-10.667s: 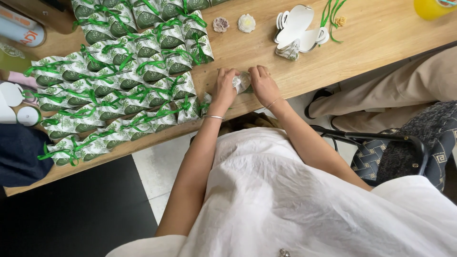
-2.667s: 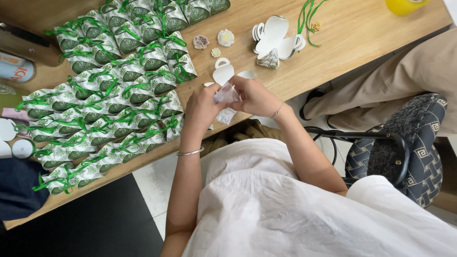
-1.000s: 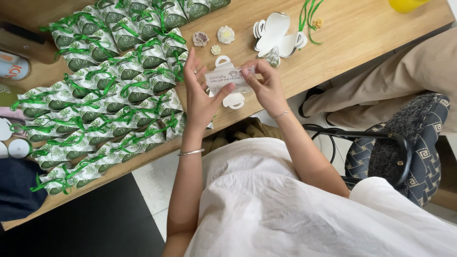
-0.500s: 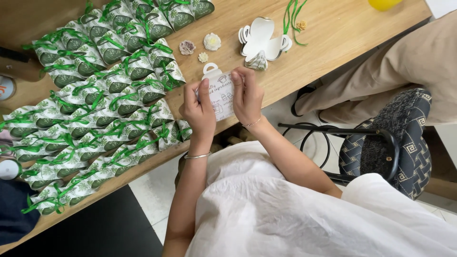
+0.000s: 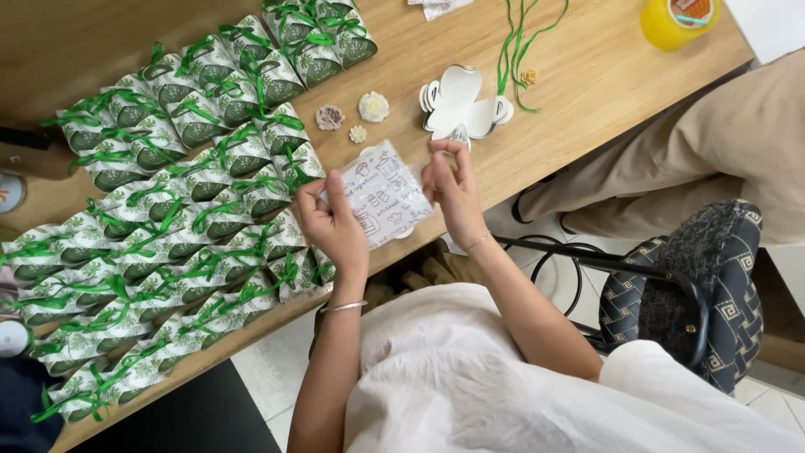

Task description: Packing small wax flower melts into decorative paper boxes and tying them with green ribbons.

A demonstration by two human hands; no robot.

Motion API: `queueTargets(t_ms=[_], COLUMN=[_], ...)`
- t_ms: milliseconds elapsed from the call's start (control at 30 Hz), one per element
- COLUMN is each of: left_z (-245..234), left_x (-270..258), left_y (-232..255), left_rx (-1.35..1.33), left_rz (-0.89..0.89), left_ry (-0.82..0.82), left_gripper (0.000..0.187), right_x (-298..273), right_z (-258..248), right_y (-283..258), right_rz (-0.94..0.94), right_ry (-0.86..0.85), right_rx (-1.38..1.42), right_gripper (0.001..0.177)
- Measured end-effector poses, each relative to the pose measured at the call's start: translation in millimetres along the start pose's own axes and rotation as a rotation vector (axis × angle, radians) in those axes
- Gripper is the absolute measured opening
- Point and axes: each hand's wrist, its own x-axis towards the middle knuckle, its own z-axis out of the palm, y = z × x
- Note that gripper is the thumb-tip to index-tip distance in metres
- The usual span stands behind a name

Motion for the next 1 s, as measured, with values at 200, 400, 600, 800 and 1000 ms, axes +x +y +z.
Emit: queueTargets(t_ms=[200,400,600,800,1000], left_z=[17.3,13.1,-25.5,-47.3,-46.8], left_x=[14.5,39.6,41.8,34.0,23.7], left_y=[-22.9,-10.1,-46.2,-47.9,-47.4], left_rx=[-0.044,-0.138,-0.039,0.120,0.273], left_rz=[-0.102,-0.414,-0.493,-0.495,-0.570], left_ry=[0.007,-0.189,-0.156,-0.201,-0.277], left_gripper=[0.027,0.034,0.032,0.023,0.021], right_x=[0.9,122.5,312.2,442.8,442.9], right_z=[45.1,-45.6,-77.6,-123.6,-127.4], right_y=[-56.3,0.2,-0.7,67.7,82.7], right_rz=[0.358,-0.052,-0.166,-0.163,-0.022], right_ry=[-0.168,-0.175,0.052,0.052,0.123], right_rx=[-0.228,-0.472,-0.450,-0.533,-1.031], right_gripper=[0.088,0.025,0.017,0.016,0.025])
